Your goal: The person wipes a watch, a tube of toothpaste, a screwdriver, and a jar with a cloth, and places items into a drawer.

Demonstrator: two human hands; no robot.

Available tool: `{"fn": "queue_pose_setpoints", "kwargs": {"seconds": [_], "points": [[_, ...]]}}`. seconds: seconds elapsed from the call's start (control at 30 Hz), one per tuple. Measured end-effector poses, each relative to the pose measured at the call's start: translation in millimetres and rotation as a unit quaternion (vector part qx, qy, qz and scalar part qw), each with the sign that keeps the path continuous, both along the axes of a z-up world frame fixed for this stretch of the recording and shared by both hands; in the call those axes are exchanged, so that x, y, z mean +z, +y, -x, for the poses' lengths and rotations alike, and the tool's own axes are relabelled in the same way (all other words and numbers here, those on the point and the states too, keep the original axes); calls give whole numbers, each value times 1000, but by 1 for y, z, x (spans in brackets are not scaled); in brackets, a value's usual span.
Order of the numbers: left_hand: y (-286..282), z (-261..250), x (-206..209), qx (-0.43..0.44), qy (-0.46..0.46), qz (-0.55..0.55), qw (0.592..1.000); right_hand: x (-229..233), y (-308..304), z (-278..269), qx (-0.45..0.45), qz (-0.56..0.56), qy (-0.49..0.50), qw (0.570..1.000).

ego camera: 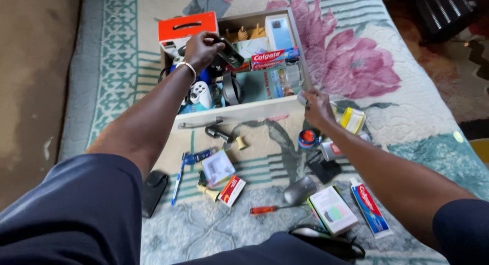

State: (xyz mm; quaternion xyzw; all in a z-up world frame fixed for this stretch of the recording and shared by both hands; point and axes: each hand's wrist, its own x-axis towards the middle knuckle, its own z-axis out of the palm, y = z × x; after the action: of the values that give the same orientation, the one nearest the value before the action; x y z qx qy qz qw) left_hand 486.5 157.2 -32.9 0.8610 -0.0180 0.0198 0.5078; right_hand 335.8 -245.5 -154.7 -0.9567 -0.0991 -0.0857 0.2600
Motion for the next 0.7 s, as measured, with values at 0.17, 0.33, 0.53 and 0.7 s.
{"fn": "queue_pose_setpoints", "kwargs": {"seconds": [0.17,0.33,0.53,0.7], "points": [[10,-82,-41,38,-22,-89,995,1,6,8,7,12,-65,998],[10,-136,-84,-4,-82,-151,985,20,3,13,25,-4,-65,998],[2,-155,-93,-13,-102,-191,976,23,6,11,15,0,-51,999],[-1,-164,-100,-8,-159,-249,955,27,9,13,9,13,-42,999]]}}
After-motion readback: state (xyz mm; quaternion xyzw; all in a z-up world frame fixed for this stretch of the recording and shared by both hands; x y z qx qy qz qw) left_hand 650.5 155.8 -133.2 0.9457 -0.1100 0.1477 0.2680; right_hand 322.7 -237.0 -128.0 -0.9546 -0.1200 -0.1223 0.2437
